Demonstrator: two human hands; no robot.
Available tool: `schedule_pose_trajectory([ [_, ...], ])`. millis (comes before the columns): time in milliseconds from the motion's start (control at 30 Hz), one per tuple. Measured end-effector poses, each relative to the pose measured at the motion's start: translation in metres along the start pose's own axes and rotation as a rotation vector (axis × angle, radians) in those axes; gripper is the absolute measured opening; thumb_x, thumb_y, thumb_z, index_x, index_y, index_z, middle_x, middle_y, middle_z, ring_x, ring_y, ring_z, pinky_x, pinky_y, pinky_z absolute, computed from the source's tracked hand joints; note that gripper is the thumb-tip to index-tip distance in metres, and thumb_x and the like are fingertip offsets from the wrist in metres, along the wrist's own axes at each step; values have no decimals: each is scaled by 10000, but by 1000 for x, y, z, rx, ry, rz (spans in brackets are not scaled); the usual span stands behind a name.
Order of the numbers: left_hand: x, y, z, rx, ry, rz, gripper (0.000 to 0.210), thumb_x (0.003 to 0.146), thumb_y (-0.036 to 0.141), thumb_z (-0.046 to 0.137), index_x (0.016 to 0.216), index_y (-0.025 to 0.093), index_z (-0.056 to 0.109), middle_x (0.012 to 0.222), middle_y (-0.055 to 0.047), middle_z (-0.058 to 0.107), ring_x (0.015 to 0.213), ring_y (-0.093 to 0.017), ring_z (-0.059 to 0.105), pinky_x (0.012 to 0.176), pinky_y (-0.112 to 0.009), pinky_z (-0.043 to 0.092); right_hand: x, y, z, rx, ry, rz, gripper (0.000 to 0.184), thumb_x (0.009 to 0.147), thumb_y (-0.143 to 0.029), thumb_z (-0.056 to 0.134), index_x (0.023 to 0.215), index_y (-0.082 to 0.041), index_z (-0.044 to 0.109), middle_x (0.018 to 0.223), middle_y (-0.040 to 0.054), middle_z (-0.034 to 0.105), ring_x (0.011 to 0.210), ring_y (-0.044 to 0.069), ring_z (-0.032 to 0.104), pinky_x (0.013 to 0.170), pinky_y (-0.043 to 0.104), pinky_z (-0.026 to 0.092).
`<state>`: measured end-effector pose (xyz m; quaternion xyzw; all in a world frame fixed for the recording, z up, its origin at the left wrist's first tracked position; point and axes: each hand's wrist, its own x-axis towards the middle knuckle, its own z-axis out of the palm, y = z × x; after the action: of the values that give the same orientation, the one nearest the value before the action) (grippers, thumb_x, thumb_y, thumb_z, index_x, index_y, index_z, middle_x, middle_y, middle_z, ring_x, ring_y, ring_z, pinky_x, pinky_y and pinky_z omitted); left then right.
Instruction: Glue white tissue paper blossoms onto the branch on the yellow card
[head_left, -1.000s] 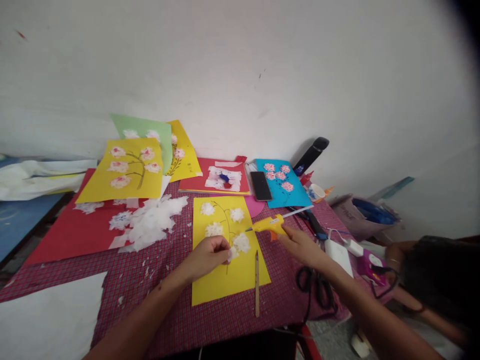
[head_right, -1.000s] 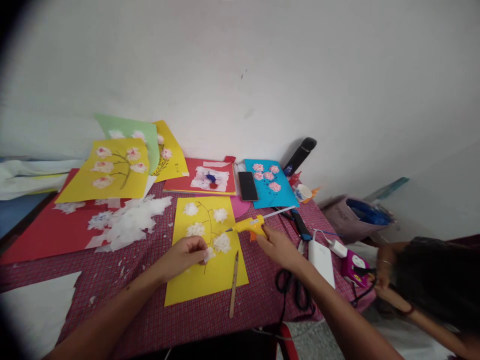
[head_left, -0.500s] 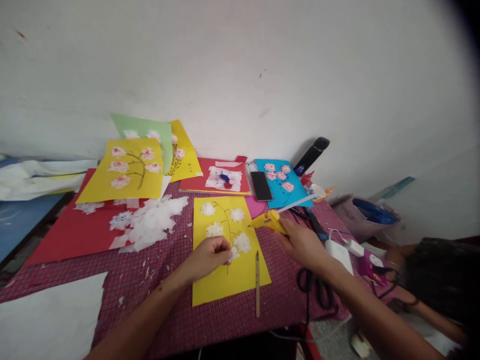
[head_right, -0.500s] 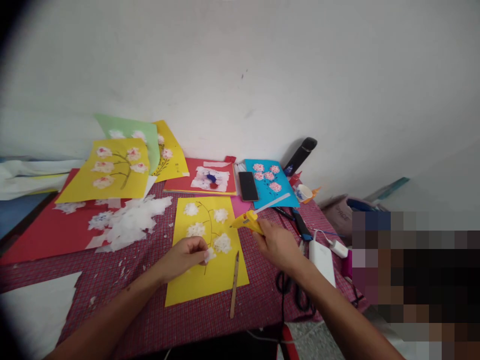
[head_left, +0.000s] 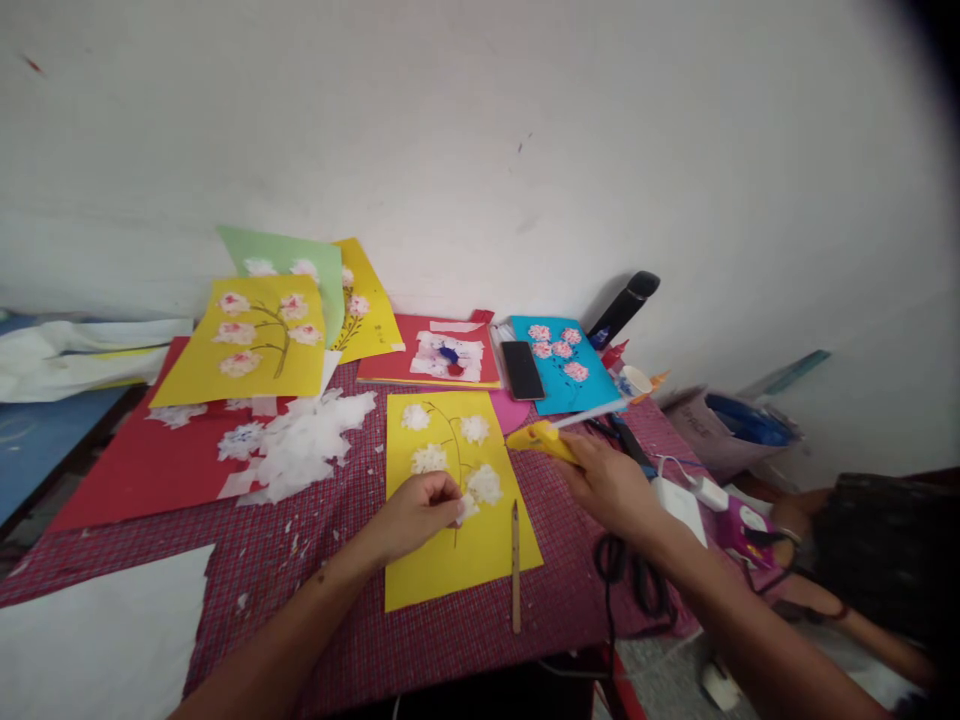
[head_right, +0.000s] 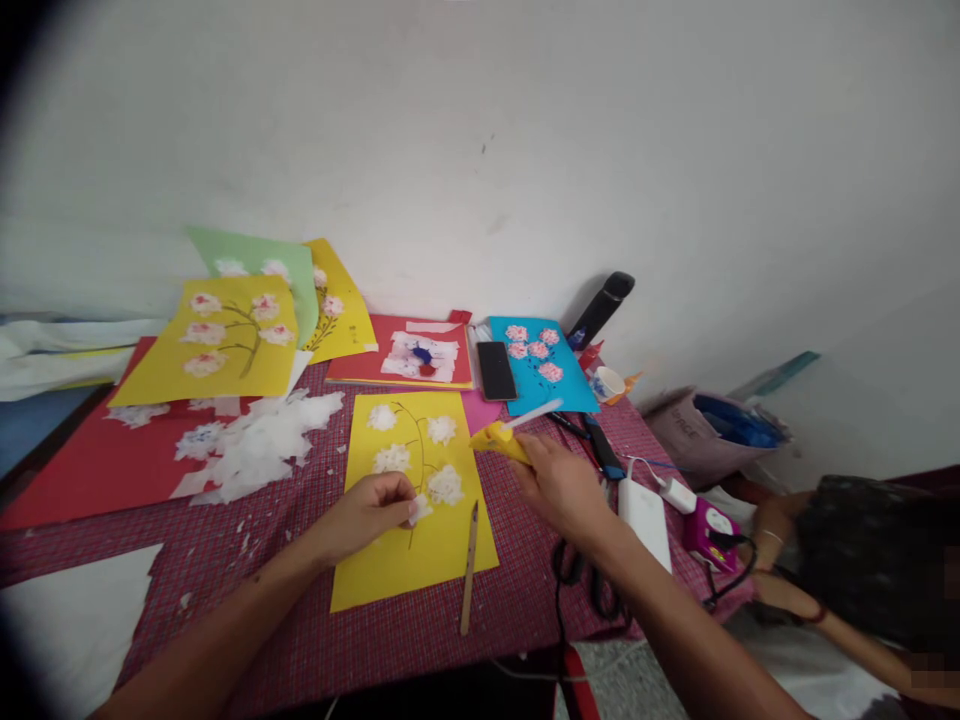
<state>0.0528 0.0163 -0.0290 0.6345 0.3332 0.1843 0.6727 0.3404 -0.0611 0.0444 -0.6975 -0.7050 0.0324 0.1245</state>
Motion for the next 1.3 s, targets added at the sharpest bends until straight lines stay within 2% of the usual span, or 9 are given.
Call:
schedule_pose_trajectory([
  [233,1,0,0,-86,9,-13,109,804,274,616,780,172,587,731,6,632,701,-130,595,698,-260,459,-12,24,32,553,-326,332,399,991,-471,361,1040,-177,625,712,8,627,579,165,623,520,260,466],
  [367,0,1,0,-133,34,-36,147,797,302,642,791,163,592,728,10,624,695,-126,607,699,-258,464,-12,31,46,378,-307,313,418,989,-453,357,1005,-166,661,718,30,655,604,170,642,545,258,464],
  [500,0,2,0,-156,52,-56,187,791,329,660,797,154,596,725,8,626,673,-121,614,682,-251,466,-12,21,44,50,-120,289,295,928,-418,499,930,-181,674,845,104,698,756,235,656,629,299,459],
  [633,0,0,2,-197,52,-69,216,778,348,676,802,150,593,712,13,621,640,-115,619,655,-244,476,-27,-9,38,0,-34,32,244,964,-291,454,1056,-198,660,1029,112,678,902,230,643,745,317,478],
  [767,1,0,3,-222,62,-92,217,768,343,679,809,151,588,705,23,617,602,-106,619,632,-240,478,-48,-41,39,91,-290,-288,248,911,-120,489,1046,-227,668,1007,65,646,865,174,615,739,276,445],
  [867,1,0,5,-219,69,-92,206,756,330,681,799,153,585,695,30,606,597,-108,623,627,-244,480,-51,-51,41,-15,-453,-425,129,918,-156,548,933,-210,664,946,49,624,796,163,586,674,275,403],
  [967,1,0,6,-210,68,-90,201,749,324,681,794,154,583,685,33,604,591,-109,620,618,-243,475,-44,-51,37,-111,-493,-581,144,971,-235,534,880,-193,637,906,47,618,809,184,568,680,305,388],
  [1167,-1,4,5,-198,61,-103,176,758,308,661,790,155,578,657,22,633,577,-105,608,610,-232,455,-42,-45,19,-57,-438,-742,160,999,-210,465,887,-192,578,940,66,616,827,208,559,675,329,418],
  [1300,0,1,5,-160,63,-131,165,766,306,656,791,156,592,660,9,649,594,-120,630,600,-231,445,-56,-52,26,488,-48,-432,134,977,-106,433,1001,-223,494,979,64,608,841,182,598,727,330,483],
])
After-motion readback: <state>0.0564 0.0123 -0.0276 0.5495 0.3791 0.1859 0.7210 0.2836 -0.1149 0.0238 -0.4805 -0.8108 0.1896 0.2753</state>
